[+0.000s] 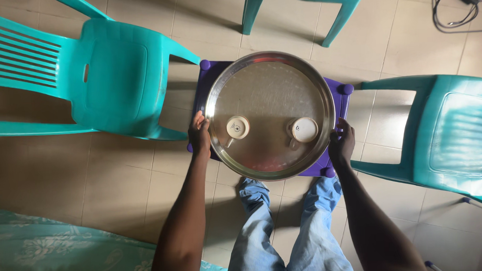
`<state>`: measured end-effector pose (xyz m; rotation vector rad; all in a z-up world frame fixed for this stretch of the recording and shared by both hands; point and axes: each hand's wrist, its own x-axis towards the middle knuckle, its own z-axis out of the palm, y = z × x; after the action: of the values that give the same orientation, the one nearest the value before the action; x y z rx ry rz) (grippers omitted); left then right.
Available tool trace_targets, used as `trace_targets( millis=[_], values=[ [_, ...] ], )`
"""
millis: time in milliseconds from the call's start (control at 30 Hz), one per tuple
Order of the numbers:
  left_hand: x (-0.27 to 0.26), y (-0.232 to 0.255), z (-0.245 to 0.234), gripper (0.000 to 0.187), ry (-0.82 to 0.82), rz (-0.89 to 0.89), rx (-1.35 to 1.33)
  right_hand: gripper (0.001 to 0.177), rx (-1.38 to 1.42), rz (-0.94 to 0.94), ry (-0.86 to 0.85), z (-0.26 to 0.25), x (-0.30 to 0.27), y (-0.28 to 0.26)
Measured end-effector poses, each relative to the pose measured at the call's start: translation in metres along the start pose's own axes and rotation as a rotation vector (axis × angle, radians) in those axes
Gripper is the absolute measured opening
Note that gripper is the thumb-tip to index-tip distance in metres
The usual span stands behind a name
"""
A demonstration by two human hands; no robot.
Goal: The person sweeps the tiled floor with a traditional broom, moving teal and purple plastic chairs to access different areas. They then arrange the chairs, place a tray with cups on a purple chair, and fold a bedsheet on a mattress.
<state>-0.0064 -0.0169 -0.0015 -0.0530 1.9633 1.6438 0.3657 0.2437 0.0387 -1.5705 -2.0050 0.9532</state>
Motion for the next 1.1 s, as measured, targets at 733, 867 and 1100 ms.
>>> trace_targets(
  millis=[733,867,1100],
  values=[
    [-0.333,0.183,-0.036,0.054,-0.262,-0.122,-0.566,0.042,0.992,0.379,-0.405,-0.189,-0.148,-0.215],
    [-0.389,0.185,-0.040,0.059,-0.210,-0.131,-0.704,0.041,1.035,0.374,-0.537,-0.215,-0.154,-0.220],
    [-0.481,0.186,-0.011,0.058,-0.076,-0.042,-1.021,0.037,0.999,0.294,-0.762,-0.267,-0.127,-0.217]
  ],
)
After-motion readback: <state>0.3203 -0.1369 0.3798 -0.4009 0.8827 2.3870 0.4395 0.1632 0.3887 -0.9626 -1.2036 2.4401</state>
